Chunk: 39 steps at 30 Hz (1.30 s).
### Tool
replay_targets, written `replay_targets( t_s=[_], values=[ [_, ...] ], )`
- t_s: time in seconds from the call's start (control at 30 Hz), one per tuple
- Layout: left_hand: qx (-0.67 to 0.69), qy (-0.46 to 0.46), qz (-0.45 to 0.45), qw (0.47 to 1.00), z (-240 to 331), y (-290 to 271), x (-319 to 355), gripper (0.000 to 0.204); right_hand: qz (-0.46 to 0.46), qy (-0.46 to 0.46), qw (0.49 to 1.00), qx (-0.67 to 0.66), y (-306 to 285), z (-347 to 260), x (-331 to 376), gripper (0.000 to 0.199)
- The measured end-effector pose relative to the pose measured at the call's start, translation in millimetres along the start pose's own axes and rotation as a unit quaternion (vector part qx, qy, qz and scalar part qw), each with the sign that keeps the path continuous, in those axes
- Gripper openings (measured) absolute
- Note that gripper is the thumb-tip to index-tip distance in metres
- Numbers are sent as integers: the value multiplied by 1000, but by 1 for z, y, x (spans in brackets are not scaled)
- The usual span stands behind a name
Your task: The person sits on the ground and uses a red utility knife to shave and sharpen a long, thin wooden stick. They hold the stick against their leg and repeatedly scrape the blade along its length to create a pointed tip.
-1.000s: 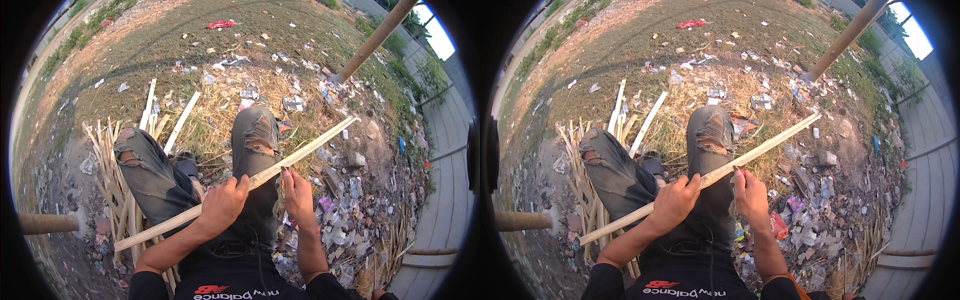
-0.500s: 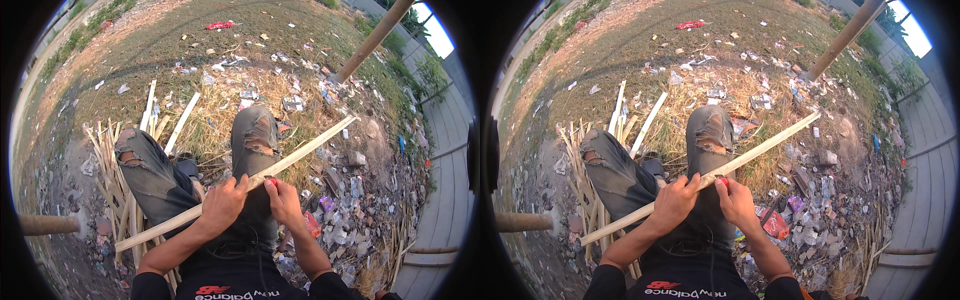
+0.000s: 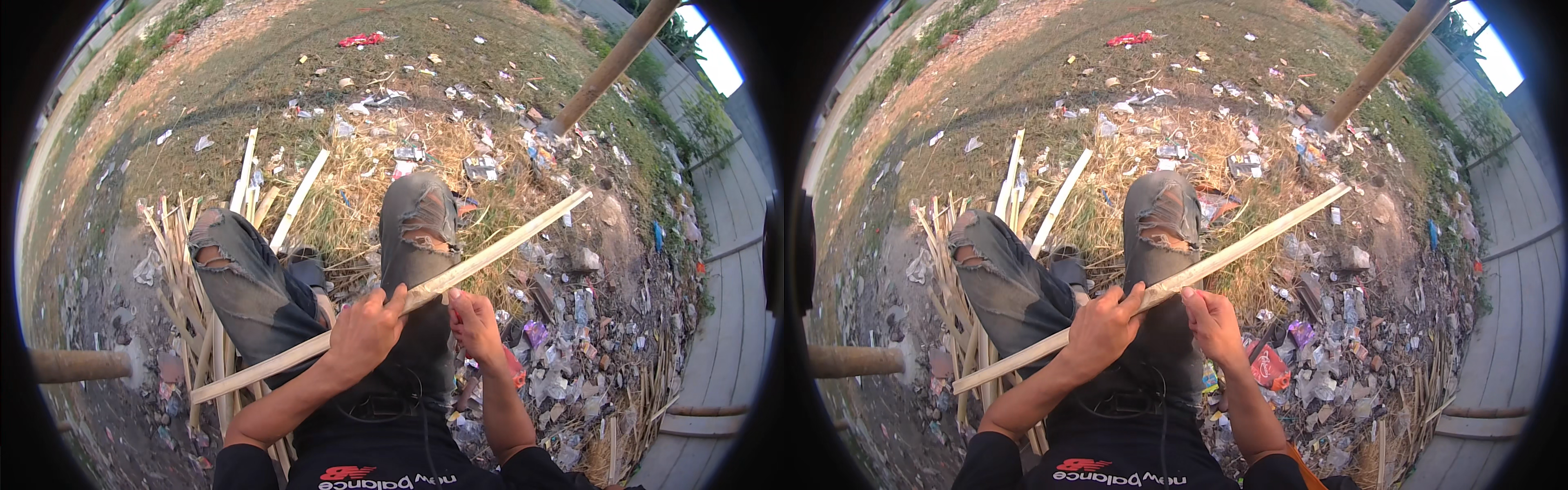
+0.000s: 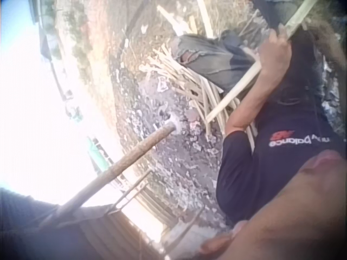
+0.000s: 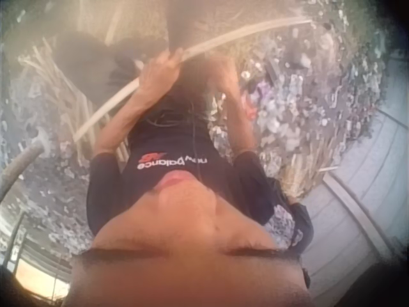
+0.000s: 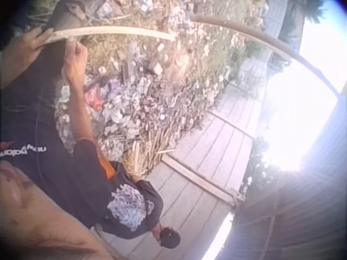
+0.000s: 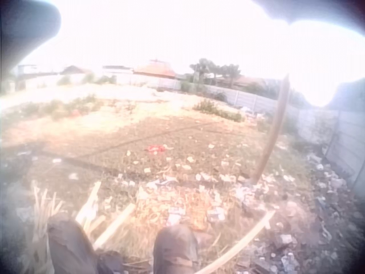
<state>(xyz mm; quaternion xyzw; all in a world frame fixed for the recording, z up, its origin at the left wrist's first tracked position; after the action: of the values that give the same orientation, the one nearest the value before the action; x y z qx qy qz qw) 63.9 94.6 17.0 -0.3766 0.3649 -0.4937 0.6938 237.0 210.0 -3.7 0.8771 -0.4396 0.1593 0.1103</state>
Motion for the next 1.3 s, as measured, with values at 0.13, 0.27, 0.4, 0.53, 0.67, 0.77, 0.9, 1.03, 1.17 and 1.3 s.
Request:
replay_targets(
  t_s=[0.13,0.27,0.4,0.53,0.67,0.77,0.9,1.03,1.17,1.3],
  values=[
    [9,-24,-7,1000,5,-4,-2,46,73,-89,989,91,-5,-15,7,38],
    [70,6,18,997,9,-10,-3,49,93,-111,978,149,6,-18,5,26],
    [89,20,24,996,4,-10,-8,49,97,-114,988,36,-1,-13,-1,22],
    [95,21,31,995,4,-7,-12,49,102,-114,987,51,2,-25,-2,18],
    [81,22,38,996,8,-4,-15,49,113,-135,979,106,5,-24,-5,16],
    [72,21,45,996,7,-3,-15,50,114,-136,981,84,1,-18,-8,16],
    [63,25,39,997,4,-6,-14,49,139,-164,977,7,-14,-23,-8,15],
    [56,31,44,997,1,-9,-15,49,194,-178,964,-34,-41,-23,-6,15],
    [34,35,30,998,-1,-9,-15,52,140,-161,975,57,-33,-28,5,35],
    [24,24,10,999,0,-10,-16,54,75,-171,965,184,-14,-4,9,41]
  ],
)
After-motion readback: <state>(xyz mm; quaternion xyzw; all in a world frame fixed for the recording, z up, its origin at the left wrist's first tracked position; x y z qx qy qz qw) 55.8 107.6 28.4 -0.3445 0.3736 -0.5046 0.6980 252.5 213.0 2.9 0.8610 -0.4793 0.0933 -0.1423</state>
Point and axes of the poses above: each hand's wrist, its own x-axis away from the middle knuckle, its own y-axis out of the palm, z = x × y, the point moved 4 cm from there along -x, towards the middle knuckle, and after that the axes turned 5 degrees about -x, right-handed, at the moved point
